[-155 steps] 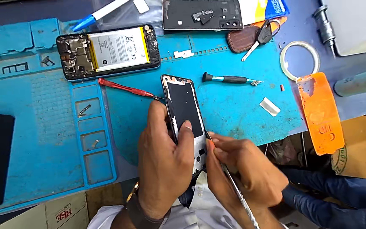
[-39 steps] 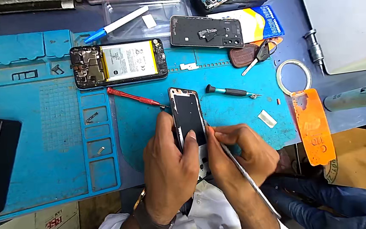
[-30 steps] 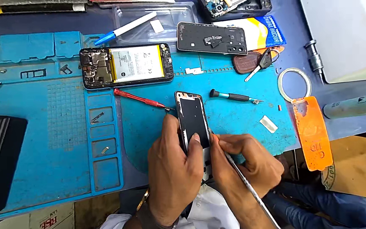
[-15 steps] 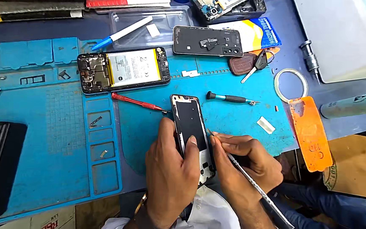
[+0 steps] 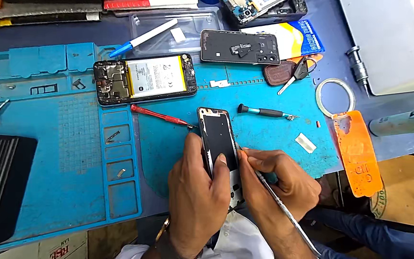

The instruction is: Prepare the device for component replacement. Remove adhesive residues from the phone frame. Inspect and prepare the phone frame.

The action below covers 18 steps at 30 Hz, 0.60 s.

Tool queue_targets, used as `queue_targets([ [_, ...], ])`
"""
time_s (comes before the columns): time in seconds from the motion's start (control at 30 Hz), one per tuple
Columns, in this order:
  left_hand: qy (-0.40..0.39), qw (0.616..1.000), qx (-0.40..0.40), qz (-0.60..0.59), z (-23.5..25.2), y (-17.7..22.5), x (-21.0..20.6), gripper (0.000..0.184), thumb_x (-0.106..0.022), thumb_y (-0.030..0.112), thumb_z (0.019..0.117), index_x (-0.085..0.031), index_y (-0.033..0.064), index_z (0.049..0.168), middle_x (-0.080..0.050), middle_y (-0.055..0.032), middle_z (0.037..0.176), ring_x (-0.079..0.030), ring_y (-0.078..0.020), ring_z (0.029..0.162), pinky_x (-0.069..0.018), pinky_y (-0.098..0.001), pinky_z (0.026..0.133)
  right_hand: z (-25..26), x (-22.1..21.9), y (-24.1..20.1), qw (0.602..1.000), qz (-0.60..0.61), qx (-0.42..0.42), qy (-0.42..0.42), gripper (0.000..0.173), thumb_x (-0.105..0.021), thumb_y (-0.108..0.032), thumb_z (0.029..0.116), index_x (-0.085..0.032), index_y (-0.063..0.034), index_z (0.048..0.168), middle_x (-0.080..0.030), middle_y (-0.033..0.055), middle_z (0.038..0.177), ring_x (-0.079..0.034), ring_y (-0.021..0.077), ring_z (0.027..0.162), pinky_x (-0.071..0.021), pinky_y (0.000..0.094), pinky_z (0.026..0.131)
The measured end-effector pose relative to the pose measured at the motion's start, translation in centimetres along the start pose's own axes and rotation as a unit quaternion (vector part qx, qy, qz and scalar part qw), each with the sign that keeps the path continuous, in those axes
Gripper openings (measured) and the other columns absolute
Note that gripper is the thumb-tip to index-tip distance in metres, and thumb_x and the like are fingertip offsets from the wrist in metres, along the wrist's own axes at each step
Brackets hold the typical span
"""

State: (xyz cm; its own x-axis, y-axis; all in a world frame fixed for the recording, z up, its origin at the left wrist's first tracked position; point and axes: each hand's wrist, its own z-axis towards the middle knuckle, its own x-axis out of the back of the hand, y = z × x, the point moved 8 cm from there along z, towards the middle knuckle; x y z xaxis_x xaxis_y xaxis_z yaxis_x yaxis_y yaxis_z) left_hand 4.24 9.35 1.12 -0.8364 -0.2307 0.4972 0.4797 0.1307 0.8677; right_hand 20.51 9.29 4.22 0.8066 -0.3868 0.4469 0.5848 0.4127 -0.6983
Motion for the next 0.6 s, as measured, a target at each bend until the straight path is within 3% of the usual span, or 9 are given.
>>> queue_targets([
  [0.1,0.003,1.0,-0.004,0.005,0.0,0.0,0.0,0.022,-0.056,0.031,0.0946,-0.055,0.0182,0.112,-0.061,0.0084,0.078,-0.063,-0.0058,0.067,-0.0525,-0.0287,0.052,1.2,-0.9,-0.3,0.999,-0.045,0.017,-0.021,0.017,-0.075,-0.003,0.085,-0.066,-0.0073,0.072,-0.074,0.005,0.084,-0.073,0.0111,0.08,-0.0603,0.0226,0.065],
  [0.33,0.003,1.0,0.007,0.004,-0.1,-0.1,0.0,0.023,-0.056,0.031,0.0931,-0.056,0.0178,0.111,-0.06,0.0087,0.074,-0.062,-0.006,0.062,-0.0514,-0.0297,0.049,-0.4,0.2,-0.4,0.999,-0.035,0.01,-0.011,0.018,-0.074,-0.004,0.0817,-0.064,-0.0097,0.068,-0.076,0.0037,0.085,-0.075,0.0105,0.082,-0.0618,0.0217,0.065],
  [0.6,0.004,1.0,0.002,0.006,0.0,0.0,0.1,0.022,-0.057,0.032,0.0946,-0.055,0.0182,0.111,-0.059,0.0082,0.074,-0.06,-0.0067,0.061,-0.0505,-0.0297,0.049,0.2,-0.5,-0.7,0.997,-0.058,0.041,-0.044,0.012,-0.074,-0.006,0.0873,-0.07,-0.0064,0.076,-0.076,0.0068,0.091,-0.074,0.013,0.084,-0.0606,0.0252,0.067],
])
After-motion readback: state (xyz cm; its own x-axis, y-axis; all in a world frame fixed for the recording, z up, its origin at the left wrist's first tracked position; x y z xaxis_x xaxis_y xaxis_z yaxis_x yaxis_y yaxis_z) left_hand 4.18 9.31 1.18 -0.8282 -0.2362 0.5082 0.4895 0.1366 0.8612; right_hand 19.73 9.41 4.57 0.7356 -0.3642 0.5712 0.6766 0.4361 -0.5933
